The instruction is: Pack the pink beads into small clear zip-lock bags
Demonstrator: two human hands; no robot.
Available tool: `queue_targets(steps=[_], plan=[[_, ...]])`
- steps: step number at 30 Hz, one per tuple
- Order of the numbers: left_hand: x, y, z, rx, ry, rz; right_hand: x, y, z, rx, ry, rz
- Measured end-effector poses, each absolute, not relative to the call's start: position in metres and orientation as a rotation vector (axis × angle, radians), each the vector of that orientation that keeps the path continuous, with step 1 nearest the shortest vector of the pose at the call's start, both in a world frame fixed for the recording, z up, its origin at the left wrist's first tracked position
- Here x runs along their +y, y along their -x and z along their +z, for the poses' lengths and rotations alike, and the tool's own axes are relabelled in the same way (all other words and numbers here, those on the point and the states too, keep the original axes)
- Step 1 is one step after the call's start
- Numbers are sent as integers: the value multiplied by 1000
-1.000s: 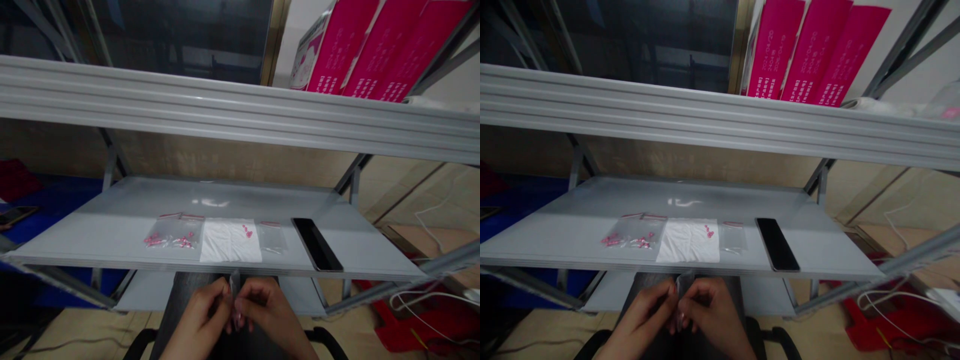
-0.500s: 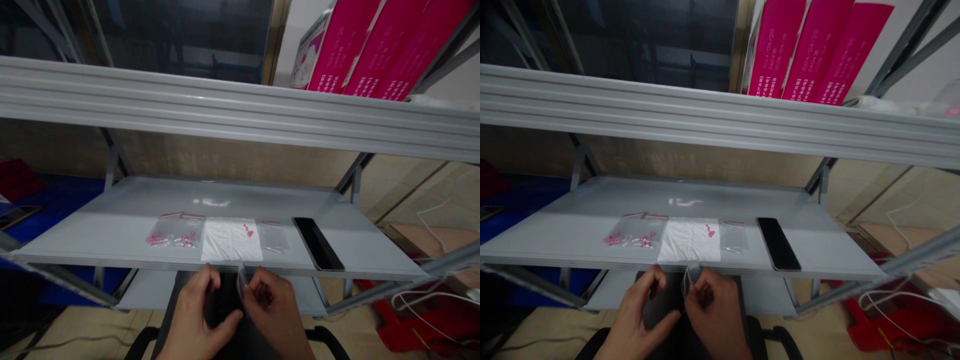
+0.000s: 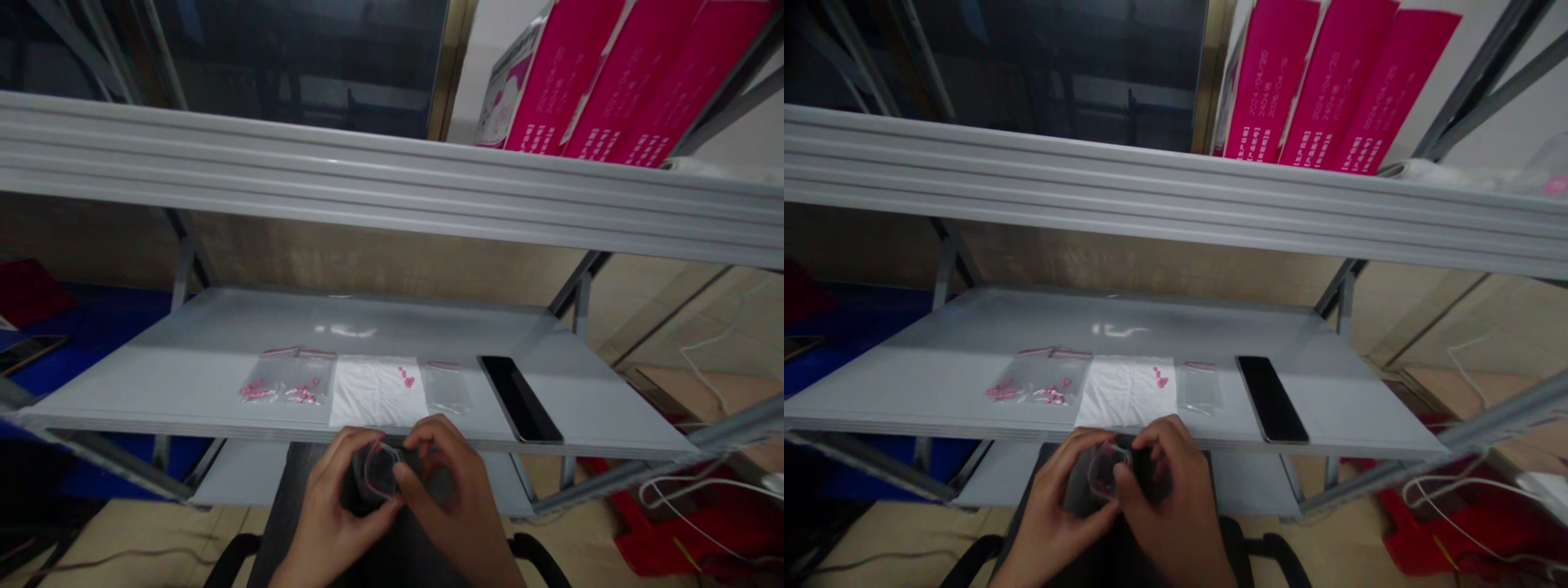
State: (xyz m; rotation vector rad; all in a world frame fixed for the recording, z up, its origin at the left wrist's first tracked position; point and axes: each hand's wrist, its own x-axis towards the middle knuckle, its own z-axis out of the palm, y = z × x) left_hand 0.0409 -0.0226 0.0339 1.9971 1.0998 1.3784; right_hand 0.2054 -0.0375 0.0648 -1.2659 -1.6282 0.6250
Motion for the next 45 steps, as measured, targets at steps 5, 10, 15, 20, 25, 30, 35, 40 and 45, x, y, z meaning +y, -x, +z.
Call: queue_targets(steps=[5, 10, 15, 20, 25, 30, 35, 40, 45], plan=[[-21, -44, 36, 1061, -1978, 1356, -41, -200, 61, -1790, 1158, 680], [-20, -42, 33, 955, -1777, 1298, -42, -204, 61, -1759, 1076, 885], [-16, -36, 25, 690, -1317, 1115, -35, -220, 69, -1888, 1004, 931], [-16, -44, 18, 647, -998, 1057, -31, -218, 68, -1872, 988, 926], [0, -41, 22, 694, -1177, 1100, -27, -217, 61, -1707, 956, 882], [46, -31, 47, 1057, -1975, 990, -4, -226, 42, -1128, 1026, 840], [101, -38, 56, 1160, -2256, 824, 43, -221, 22, -889, 1086, 761], [130, -49, 46, 1221, -2468, 622, 88, -200, 12, -973, 1225, 610], [133, -54, 44, 1276, -2603, 498, 101, -190, 9, -1071, 1368, 482]])
